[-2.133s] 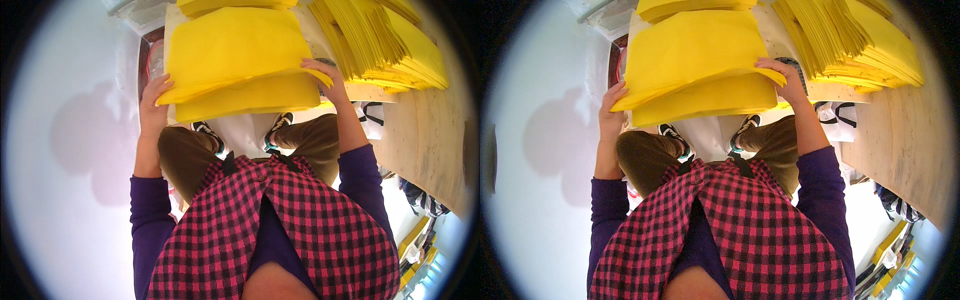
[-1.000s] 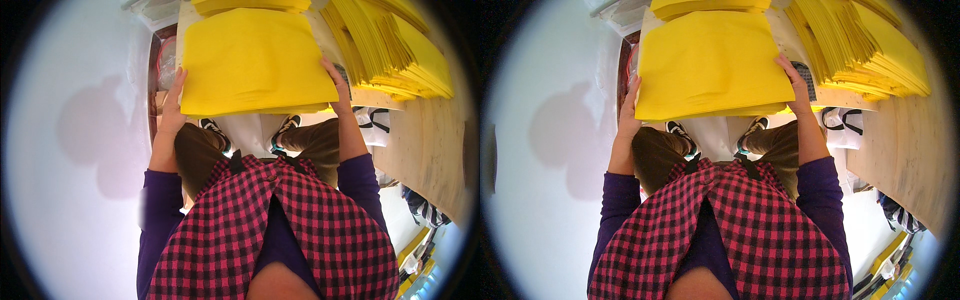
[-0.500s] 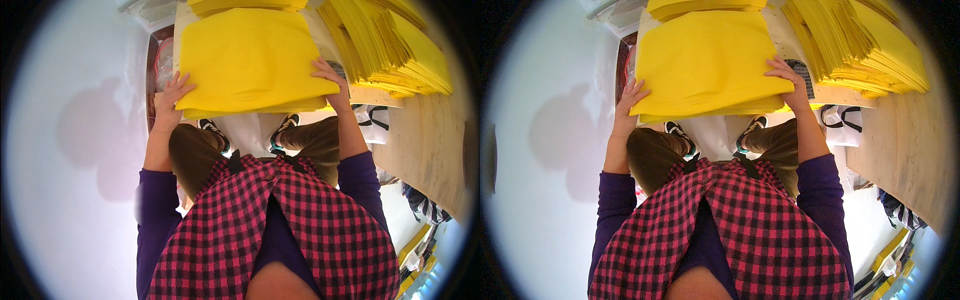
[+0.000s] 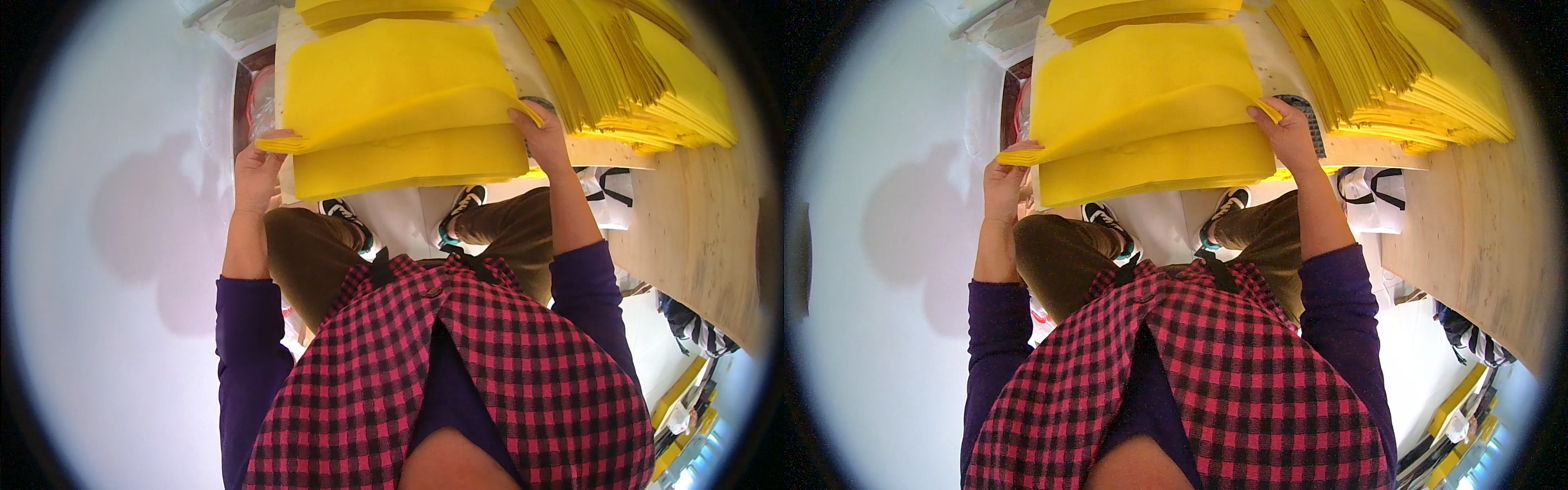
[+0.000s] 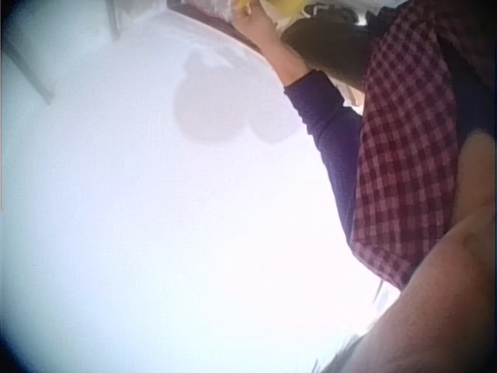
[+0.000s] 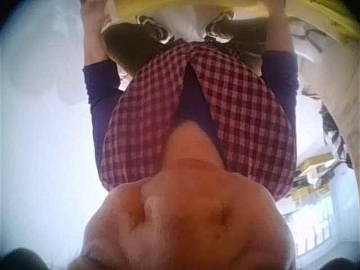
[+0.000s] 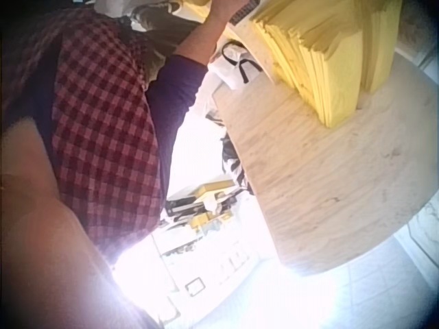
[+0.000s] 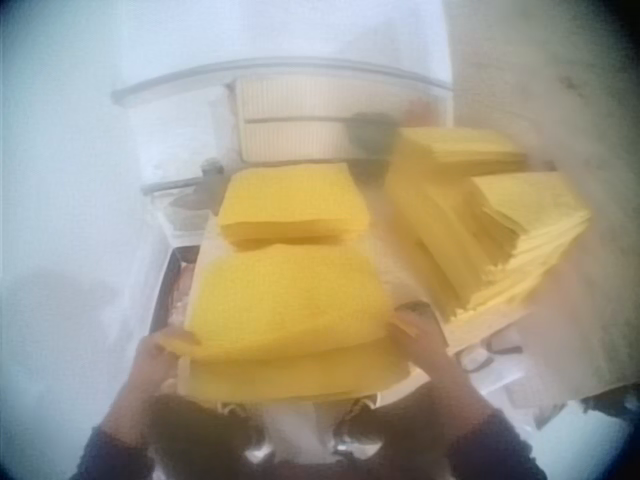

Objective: The person folds yellow fabric sheets on a table, aligning edges and pressing creases. The folded pieces are stacked on the table.

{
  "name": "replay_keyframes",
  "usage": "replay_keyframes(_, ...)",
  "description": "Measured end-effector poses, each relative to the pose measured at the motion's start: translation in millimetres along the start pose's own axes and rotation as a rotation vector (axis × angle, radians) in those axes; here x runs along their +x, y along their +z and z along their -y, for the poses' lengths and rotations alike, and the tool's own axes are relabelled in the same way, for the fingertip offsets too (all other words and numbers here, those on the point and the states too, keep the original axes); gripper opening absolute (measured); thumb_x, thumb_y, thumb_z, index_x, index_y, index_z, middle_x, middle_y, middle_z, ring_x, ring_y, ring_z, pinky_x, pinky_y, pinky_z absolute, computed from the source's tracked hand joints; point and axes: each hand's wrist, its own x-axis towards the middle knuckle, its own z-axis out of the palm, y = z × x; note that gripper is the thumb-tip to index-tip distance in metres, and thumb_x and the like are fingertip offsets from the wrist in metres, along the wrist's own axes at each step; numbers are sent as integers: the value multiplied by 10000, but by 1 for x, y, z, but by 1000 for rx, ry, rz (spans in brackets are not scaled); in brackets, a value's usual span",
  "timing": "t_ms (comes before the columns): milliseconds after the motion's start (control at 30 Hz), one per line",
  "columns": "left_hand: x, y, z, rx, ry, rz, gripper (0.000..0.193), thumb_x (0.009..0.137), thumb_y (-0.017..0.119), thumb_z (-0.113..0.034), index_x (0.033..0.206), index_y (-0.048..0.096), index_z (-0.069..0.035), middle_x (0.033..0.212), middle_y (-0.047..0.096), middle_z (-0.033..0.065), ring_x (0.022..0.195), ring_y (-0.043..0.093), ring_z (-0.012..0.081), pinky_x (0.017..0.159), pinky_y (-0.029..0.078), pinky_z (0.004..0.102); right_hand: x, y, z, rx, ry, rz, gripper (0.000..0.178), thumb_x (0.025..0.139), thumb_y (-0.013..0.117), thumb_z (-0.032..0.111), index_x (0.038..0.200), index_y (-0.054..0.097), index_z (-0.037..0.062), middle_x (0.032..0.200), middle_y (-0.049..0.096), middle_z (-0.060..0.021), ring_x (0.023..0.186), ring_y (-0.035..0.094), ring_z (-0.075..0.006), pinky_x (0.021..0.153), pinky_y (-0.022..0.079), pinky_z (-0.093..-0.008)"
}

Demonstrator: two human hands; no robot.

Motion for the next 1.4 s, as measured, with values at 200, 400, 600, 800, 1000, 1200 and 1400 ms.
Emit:
replay_keyframes(200,3,10,1,-87,-77,-128,208,895,630,-89,1068,645,26,1004,668,41,915,592,102,821,461,248,2,2,-7,95,60,-24,227,891,655,170,1031,649,-9,850,643,12,762,552,-61,678,461,-226)
replay_keyframes(400,8,16,2,-173,-189,-115,224,906,621,-135,1061,649,24,988,667,41,907,587,95,810,448,244,4,2,-15,-107,167,-12,278,895,638,158,1123,620,1,958,657,-18,834,599,-88,745,477,-240)
replay_keyframes(600,5,22,6,-128,-98,-154,232,909,625,-157,1056,653,21,963,672,31,892,581,82,827,427,229,8,4,-14,17,121,-87,290,863,673,206,1058,643,-7,882,667,-33,753,590,-94,683,485,-256)
replay_keyframes(800,4,31,9,-103,-64,-309,258,925,615,-215,1023,662,18,920,670,21,840,566,78,792,425,232,12,9,-7,-82,134,-149,297,865,662,247,1014,657,-10,839,665,-38,726,589,-96,671,479,-252)
replay_keyframes(1000,4,33,19,96,-54,-344,272,940,593,-251,962,641,16,879,650,25,788,549,90,732,437,229,20,12,-10,-266,32,-165,330,853,656,305,897,637,-22,683,602,-73,599,517,-126,587,436,-291)
replay_keyframes(1200,9,28,37,327,-109,-357,286,922,608,-246,802,594,13,688,538,-25,642,441,59,572,375,249,24,12,-23,-455,-14,-203,385,838,659,350,804,584,-26,603,493,-125,545,454,-217,554,401,-350)
replay_keyframes(1400,8,27,36,395,-97,-352,297,906,613,-248,803,596,30,673,541,4,632,453,81,576,380,264,25,14,-28,-322,33,-207,389,824,678,352,798,581,-24,605,504,-105,551,453,-185,551,398,-336)
